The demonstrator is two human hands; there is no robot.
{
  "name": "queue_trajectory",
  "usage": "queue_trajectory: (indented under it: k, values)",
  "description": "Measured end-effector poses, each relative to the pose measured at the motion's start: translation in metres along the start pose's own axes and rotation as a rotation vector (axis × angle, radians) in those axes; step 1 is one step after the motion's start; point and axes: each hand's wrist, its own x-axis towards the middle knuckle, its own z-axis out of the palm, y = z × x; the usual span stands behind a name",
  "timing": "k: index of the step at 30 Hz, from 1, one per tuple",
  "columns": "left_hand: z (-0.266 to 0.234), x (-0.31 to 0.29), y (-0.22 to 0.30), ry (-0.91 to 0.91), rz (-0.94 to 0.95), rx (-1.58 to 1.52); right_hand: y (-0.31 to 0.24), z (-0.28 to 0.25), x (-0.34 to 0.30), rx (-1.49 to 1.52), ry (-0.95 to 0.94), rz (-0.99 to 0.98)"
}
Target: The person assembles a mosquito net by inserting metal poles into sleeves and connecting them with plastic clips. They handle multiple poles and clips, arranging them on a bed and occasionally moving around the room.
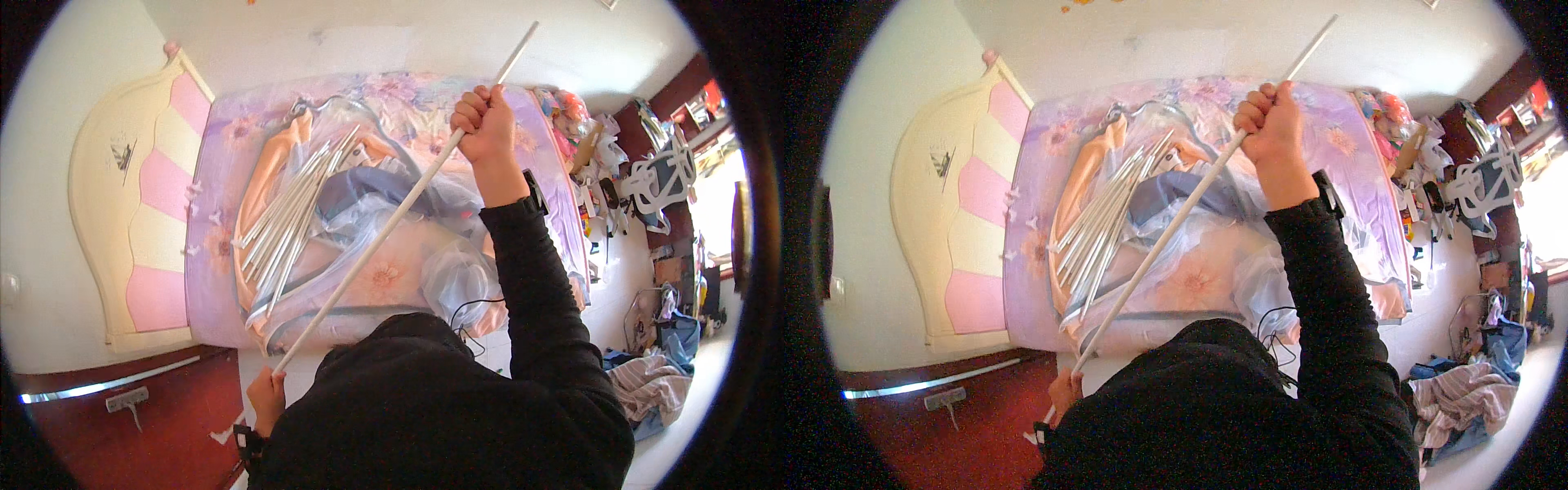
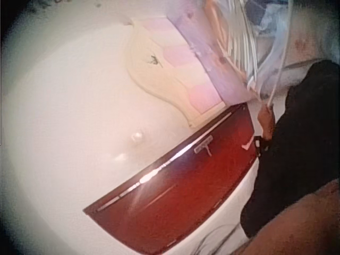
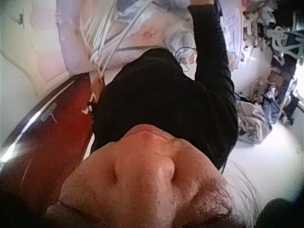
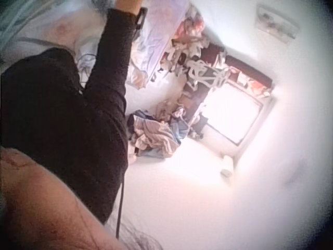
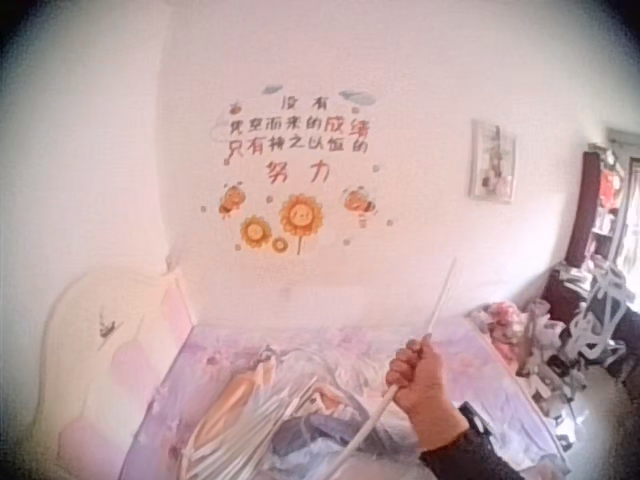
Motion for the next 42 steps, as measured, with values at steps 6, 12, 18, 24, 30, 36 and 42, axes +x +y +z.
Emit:
queue_trajectory:
  k: [6, 12, 18, 24, 30, 36, 42]
  values:
    - [0.005, -0.02, 0.01, -0.365, 0.036, -0.246, -0.052, 0.021, -0.026, 0.181, -0.454, 0.065]
    - [-0.014, -0.024, 0.029, -0.387, 0.051, -0.543, -0.086, 0.028, -0.028, 0.423, -0.608, 0.072]
    - [-0.008, -0.022, 0.034, 0.075, 0.243, -0.457, -0.093, 0.026, -0.03, 0.243, -0.243, -0.169]
    - [-0.005, -0.034, 0.038, 0.014, 0.201, -0.406, -0.084, 0.024, -0.032, 0.246, -0.236, -0.13]
    - [-0.012, -0.045, 0.037, 0.019, 0.159, -0.271, -0.11, 0.011, -0.018, 0.258, -0.422, -0.068]
    - [-0.042, -0.02, 0.048, 0.182, 0.044, -0.294, -0.098, -0.004, -0.039, -0.223, -0.171, -0.433]
    - [-0.058, 0.077, 0.153, 0.398, 0.352, -0.274, 0.121, -0.003, -0.138, -0.408, -0.294, 0.126]
